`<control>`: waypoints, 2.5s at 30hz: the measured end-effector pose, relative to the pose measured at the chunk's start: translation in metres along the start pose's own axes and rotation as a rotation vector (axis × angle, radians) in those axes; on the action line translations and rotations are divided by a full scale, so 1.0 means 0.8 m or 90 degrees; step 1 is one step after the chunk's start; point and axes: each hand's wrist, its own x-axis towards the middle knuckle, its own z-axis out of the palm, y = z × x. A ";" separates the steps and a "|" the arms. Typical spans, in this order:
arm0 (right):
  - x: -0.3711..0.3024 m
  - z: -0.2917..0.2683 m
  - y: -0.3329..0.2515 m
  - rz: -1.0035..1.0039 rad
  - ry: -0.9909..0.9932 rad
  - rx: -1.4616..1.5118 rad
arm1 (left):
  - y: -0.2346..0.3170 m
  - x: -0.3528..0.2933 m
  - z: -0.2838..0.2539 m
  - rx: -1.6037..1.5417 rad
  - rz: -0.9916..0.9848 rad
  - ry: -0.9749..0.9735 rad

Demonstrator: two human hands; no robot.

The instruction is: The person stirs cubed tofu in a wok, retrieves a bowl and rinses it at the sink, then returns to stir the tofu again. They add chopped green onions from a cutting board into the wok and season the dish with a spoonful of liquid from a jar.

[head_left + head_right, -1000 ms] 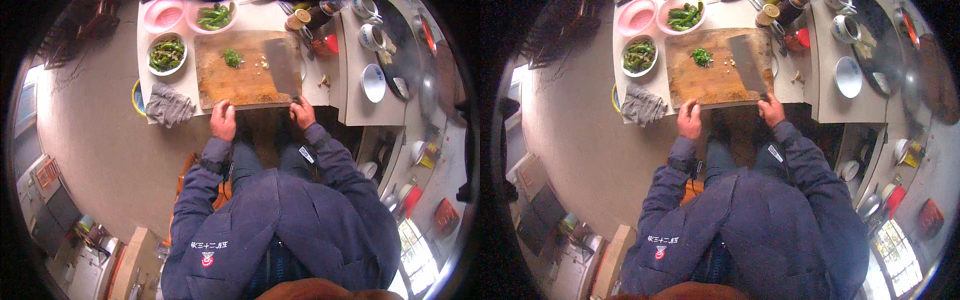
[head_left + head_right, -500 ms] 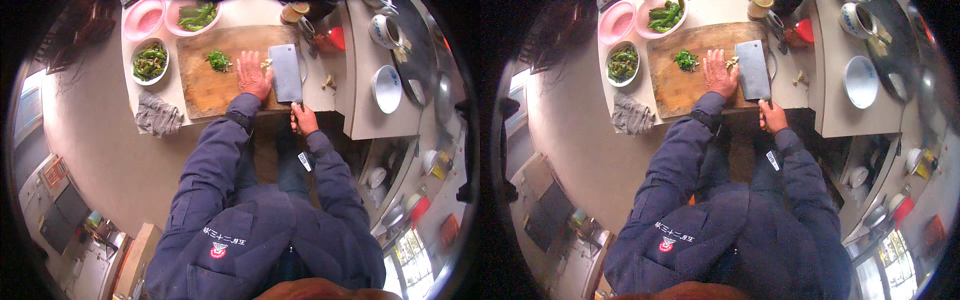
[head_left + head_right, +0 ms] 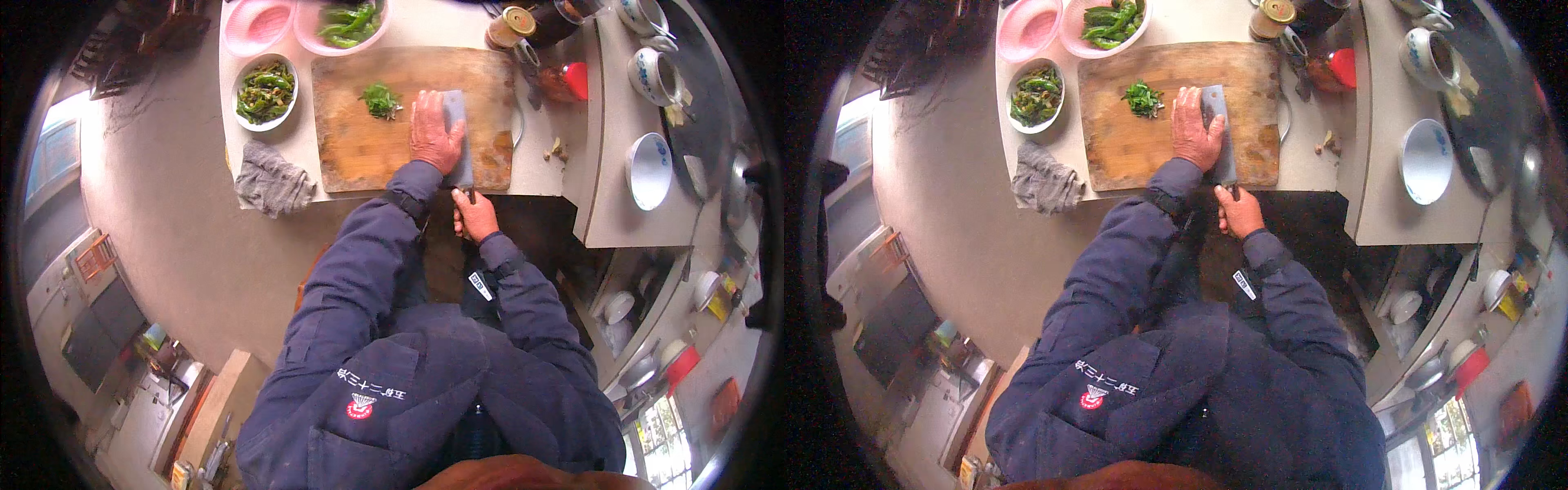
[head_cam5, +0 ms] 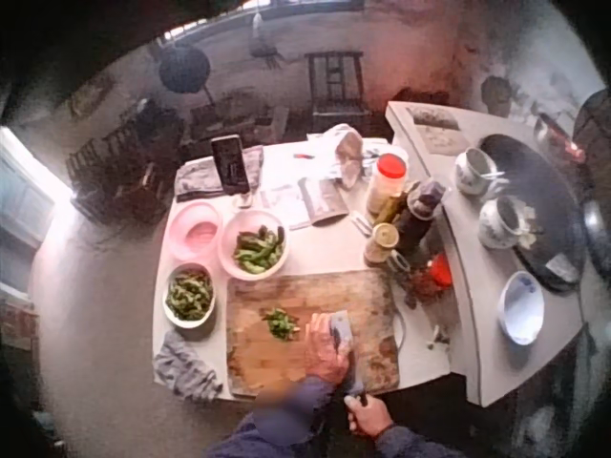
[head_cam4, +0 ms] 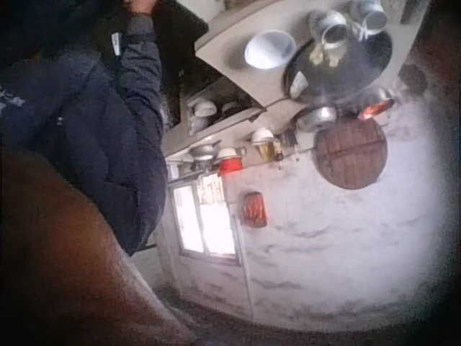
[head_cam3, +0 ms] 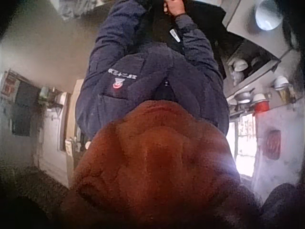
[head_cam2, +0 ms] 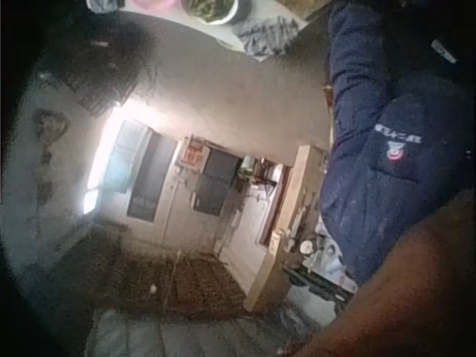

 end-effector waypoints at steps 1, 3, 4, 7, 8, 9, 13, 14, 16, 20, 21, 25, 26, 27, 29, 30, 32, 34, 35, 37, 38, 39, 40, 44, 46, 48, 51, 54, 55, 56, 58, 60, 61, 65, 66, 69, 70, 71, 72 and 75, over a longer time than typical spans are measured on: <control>0.000 0.001 0.002 0.001 -0.021 0.007 | -0.002 -0.001 -0.002 -0.012 0.005 0.002; 0.000 0.001 0.004 0.011 -0.050 0.024 | -0.005 -0.003 -0.007 -0.019 0.006 -0.002; 0.001 0.001 0.005 0.016 -0.065 0.035 | -0.007 -0.004 -0.010 -0.014 0.011 -0.002; 0.002 -0.001 0.007 0.007 -0.112 0.043 | -0.006 -0.008 -0.020 -0.008 0.023 0.000; 0.001 -0.001 0.008 0.007 -0.122 0.035 | -0.004 -0.009 -0.024 -0.002 0.020 -0.001; -0.001 0.000 0.009 0.005 -0.136 0.045 | -0.002 -0.010 -0.028 0.001 0.020 -0.002; -0.029 -0.001 0.015 0.009 -0.147 0.087 | 0.024 -0.011 -0.050 0.010 0.043 -0.012; -0.041 -0.002 0.015 -0.003 -0.159 0.108 | 0.035 -0.011 -0.058 0.002 0.052 -0.017; -0.071 -0.009 0.015 -0.018 -0.149 0.129 | 0.066 -0.015 -0.074 -0.013 0.069 -0.028; -0.144 -0.037 0.007 -0.054 -0.149 0.118 | 0.146 -0.018 -0.107 -0.066 0.129 -0.023; -0.161 -0.047 0.003 -0.038 -0.130 0.086 | 0.169 -0.019 -0.113 -0.064 0.139 -0.007; -0.232 -0.112 -0.013 -0.125 -0.132 0.063 | 0.268 -0.017 -0.117 -0.068 0.192 -0.012; -0.252 -0.132 -0.016 -0.146 -0.151 0.069 | 0.297 -0.017 -0.112 -0.075 0.208 -0.008; -0.270 -0.156 -0.021 -0.167 -0.157 0.091 | 0.324 -0.018 -0.107 -0.073 0.220 0.000; -0.304 -0.210 -0.030 -0.214 -0.133 0.054 | 0.383 -0.021 -0.091 -0.081 0.231 0.028; -0.321 -0.240 -0.032 -0.237 -0.129 0.037 | 0.413 -0.023 -0.079 -0.092 0.253 0.039; -0.353 -0.302 -0.033 -0.274 -0.135 0.061 | 0.472 -0.028 -0.050 -0.108 0.284 0.043; -0.386 -0.365 -0.030 -0.279 -0.142 0.102 | 0.534 -0.033 -0.013 -0.126 0.300 0.040; -0.400 -0.395 -0.027 -0.289 -0.129 0.089 | 0.561 -0.038 0.007 -0.135 0.303 0.034; -0.426 -0.451 -0.020 -0.282 -0.112 0.100 | 0.609 -0.048 0.046 -0.125 0.327 0.056; -0.435 -0.477 -0.019 -0.262 -0.123 0.131 | 0.629 -0.050 0.067 -0.154 0.315 0.036; -0.443 -0.499 -0.014 -0.258 -0.142 0.160 | 0.643 -0.054 0.082 -0.164 0.318 0.031; -0.449 -0.518 -0.010 -0.251 -0.164 0.191 | 0.656 -0.058 0.098 -0.170 0.309 0.014; -0.461 -0.581 0.000 -0.263 -0.141 0.227 | 0.702 -0.058 0.156 -0.213 0.338 -0.073; -0.460 -0.610 -0.010 -0.255 -0.132 0.241 | 0.729 -0.041 0.187 -0.191 0.382 -0.068; -0.457 -0.635 -0.026 -0.281 -0.127 0.247 | 0.755 -0.021 0.212 -0.154 0.419 -0.028; -0.446 -0.662 -0.056 -0.336 -0.097 0.236 | 0.781 0.022 0.239 -0.198 0.423 -0.092; -0.426 -0.686 -0.083 -0.342 -0.082 0.238 | 0.793 0.059 0.272 -0.212 0.412 -0.093; -0.418 -0.693 -0.090 -0.340 -0.079 0.238 | 0.795 0.067 0.285 -0.212 0.418 -0.080; -0.409 -0.700 -0.096 -0.343 -0.083 0.238 | 0.794 0.075 0.297 -0.218 0.421 -0.073; -0.389 -0.711 -0.110 -0.350 -0.080 0.244 | 0.789 0.093 0.317 -0.213 0.402 -0.090; -0.366 -0.725 -0.131 -0.328 -0.083 0.253 | 0.777 0.112 0.337 -0.201 0.378 -0.120; -0.355 -0.730 -0.144 -0.322 -0.055 0.232 | 0.773 0.126 0.348 -0.192 0.357 -0.137; -0.310 -0.750 -0.193 -0.326 -0.061 0.242 | 0.744 0.189 0.399 -0.258 0.401 -0.081; -0.300 -0.755 -0.202 -0.326 -0.046 0.233 | 0.737 0.207 0.418 -0.240 0.350 -0.076; -0.277 -0.772 -0.216 -0.314 0.025 0.212 | 0.698 0.247 0.444 -0.096 0.172 -0.084; -0.272 -0.779 -0.217 -0.310 0.056 0.211 | 0.688 0.252 0.451 -0.139 0.133 -0.030; -0.271 -0.786 -0.214 -0.320 0.064 0.226 | 0.680 0.257 0.453 -0.161 0.210 0.042; -0.270 -0.793 -0.211 -0.322 0.064 0.240 | 0.674 0.261 0.451 -0.160 0.236 0.070; -0.275 -0.811 -0.194 -0.325 0.058 0.284 | 0.677 0.254 0.436 -0.278 0.126 0.101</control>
